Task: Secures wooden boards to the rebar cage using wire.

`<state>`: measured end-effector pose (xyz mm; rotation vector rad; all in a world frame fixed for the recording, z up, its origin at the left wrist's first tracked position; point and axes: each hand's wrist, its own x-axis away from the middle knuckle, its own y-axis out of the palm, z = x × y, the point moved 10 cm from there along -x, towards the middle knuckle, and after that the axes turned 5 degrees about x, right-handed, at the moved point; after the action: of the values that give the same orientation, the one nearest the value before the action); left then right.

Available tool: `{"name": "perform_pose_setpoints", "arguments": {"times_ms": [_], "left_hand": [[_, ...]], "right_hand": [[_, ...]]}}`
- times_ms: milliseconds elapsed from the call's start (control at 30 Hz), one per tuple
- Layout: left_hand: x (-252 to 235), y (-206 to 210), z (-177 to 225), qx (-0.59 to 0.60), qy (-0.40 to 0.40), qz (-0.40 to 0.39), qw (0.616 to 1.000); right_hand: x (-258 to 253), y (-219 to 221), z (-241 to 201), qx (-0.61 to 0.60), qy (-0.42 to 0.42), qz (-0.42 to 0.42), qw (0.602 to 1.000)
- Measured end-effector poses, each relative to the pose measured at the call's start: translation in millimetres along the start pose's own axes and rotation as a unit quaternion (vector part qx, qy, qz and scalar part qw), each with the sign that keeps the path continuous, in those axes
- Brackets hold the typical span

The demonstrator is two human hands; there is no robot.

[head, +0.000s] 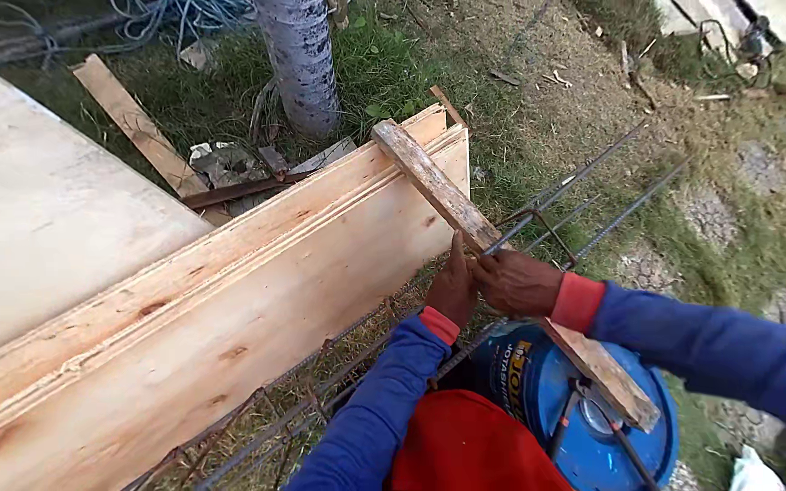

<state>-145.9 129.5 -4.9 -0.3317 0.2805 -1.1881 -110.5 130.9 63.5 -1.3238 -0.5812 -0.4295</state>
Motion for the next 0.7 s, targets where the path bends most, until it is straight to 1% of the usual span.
{"name": "perform_pose_setpoints", "arguments": {"times_ms": [33, 67, 133, 167, 233, 300, 333, 367, 400, 433, 500, 533, 600, 700], "left_hand": [[0, -1, -2, -0.01, -0.002, 0.015, 1.0], [1, -2, -4, -0.021, -0.024, 0.015, 0.999], [2, 0, -9, -0.018, -0.107, -0.029, 0.994], [1, 0, -11, -0.003, -0.128, -0.042, 0.991], [-1, 0, -12, 0.036, -0.127, -0.046, 0.99], [-1, -2, -10, 0.052, -0.124, -0.034, 0.99], [0, -3, -8, 0.048, -0.123, -0.036, 0.991], [0, -4, -6, 0.037, -0.122, -0.041, 0.991], [0, -4, -4, 0.027, -0.113, -0.041, 0.992], [-1, -4, -3, 0.021, -0.102, -0.038, 0.994], [-2, -3, -2, 0.01, -0.084, -0.034, 0.996], [-2, -3, -1, 0.008, -0.084, -0.037, 0.996], [-2, -1, -4, -0.003, -0.089, -0.05, 0.995], [-2, -1, -3, 0.003, -0.061, -0.034, 0.998]], "right_hand": [[-7, -8, 4, 0.024, -0.042, 0.01, 0.999], [-15, -16, 10, 0.047, -0.083, 0.026, 0.995], [-32, -27, 27, 0.071, -0.147, 0.076, 0.984], [-41, -29, 36, 0.08, -0.17, 0.09, 0.978], [-58, -25, 54, 0.094, -0.197, 0.102, 0.971], [-67, -12, 72, 0.081, -0.203, 0.102, 0.97], [-70, -5, 82, 0.065, -0.191, 0.087, 0.976], [-71, 6, 94, 0.042, -0.165, 0.05, 0.984], [-69, 18, 105, 0.016, -0.131, 0.008, 0.991], [-64, 30, 116, -0.002, -0.097, -0.008, 0.995], [-48, 51, 133, -0.035, -0.012, -0.019, 0.999], [-36, 57, 138, -0.055, 0.04, -0.044, 0.997], [-10, 70, 136, -0.093, 0.128, -0.091, 0.983], [20, 87, 106, -0.14, 0.193, -0.134, 0.962]]}}
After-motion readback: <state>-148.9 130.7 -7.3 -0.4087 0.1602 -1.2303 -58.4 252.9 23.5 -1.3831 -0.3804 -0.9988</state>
